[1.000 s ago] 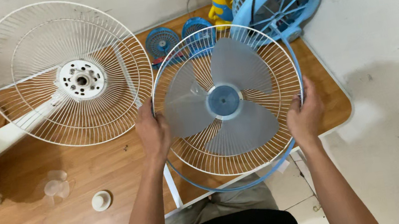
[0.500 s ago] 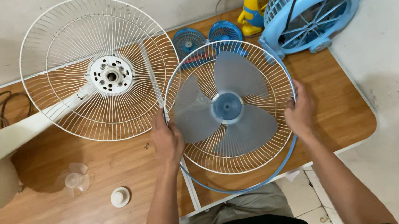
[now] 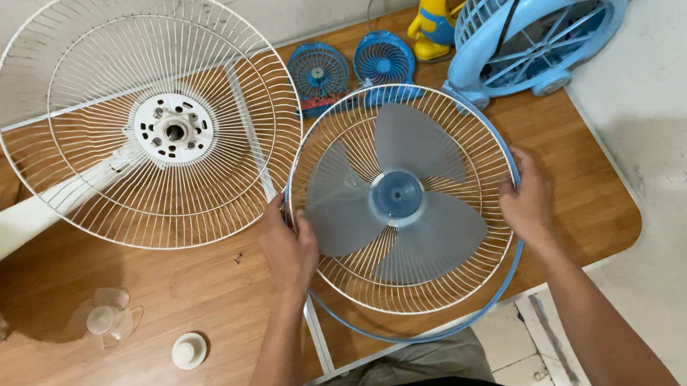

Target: The person assembles a standing fan by attaching the front grille, installing the fan blades, and securing the central cap. They also disassemble a small portable fan using a screwdriver and place the parts on the table.

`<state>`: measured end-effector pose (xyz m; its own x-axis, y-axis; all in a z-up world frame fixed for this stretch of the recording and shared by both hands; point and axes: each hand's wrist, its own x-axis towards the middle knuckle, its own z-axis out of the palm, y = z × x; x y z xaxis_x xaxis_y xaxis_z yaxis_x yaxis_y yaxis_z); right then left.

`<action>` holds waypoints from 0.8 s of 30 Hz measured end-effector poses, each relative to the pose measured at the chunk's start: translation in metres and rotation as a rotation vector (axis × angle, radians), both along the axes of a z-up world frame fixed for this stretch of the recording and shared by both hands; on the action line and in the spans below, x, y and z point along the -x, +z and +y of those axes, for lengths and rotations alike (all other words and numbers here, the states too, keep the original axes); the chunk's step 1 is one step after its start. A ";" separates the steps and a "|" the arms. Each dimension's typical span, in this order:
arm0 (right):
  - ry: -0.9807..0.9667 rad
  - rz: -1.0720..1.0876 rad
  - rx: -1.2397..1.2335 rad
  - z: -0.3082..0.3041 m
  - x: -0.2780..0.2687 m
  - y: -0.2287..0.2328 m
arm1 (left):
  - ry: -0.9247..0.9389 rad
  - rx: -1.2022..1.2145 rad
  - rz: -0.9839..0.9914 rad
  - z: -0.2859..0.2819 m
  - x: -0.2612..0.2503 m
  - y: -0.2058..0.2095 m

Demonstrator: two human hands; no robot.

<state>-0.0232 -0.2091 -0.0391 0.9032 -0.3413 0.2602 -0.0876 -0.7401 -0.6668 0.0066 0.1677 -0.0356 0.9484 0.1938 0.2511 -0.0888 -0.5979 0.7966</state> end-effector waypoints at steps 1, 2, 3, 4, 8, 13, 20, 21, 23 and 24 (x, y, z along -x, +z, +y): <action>0.016 0.009 -0.031 -0.003 -0.001 0.001 | 0.020 0.042 0.090 0.001 -0.001 0.004; 0.031 0.020 -0.064 -0.004 -0.002 0.001 | 0.039 0.083 0.182 0.001 -0.001 0.007; 0.010 0.028 -0.093 -0.005 -0.003 0.001 | 0.040 0.067 0.145 0.001 -0.002 0.009; -0.009 0.038 -0.122 -0.006 -0.005 0.000 | 0.042 0.051 0.108 0.002 -0.004 0.011; -0.049 0.040 -0.031 -0.009 -0.010 0.007 | 0.047 -0.001 0.104 0.004 -0.008 0.021; -0.025 0.027 0.051 -0.015 -0.015 0.019 | 0.077 -0.011 0.115 0.006 -0.011 0.030; -0.017 0.035 0.042 -0.014 -0.033 0.024 | 0.096 -0.045 0.086 -0.001 -0.013 0.025; -0.005 0.019 0.043 -0.014 -0.036 0.024 | 0.098 -0.066 0.038 -0.003 -0.017 0.024; 0.020 -0.008 0.046 -0.012 -0.042 0.023 | 0.101 -0.106 -0.054 -0.007 -0.024 0.022; -0.005 0.016 0.057 -0.012 -0.044 0.022 | 0.097 -0.082 -0.053 -0.008 -0.028 0.022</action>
<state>0.0213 -0.2209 -0.0173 0.9057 -0.3312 0.2646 -0.1022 -0.7763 -0.6220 0.0349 0.1595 -0.0137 0.9112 0.2606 0.3190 -0.0682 -0.6683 0.7408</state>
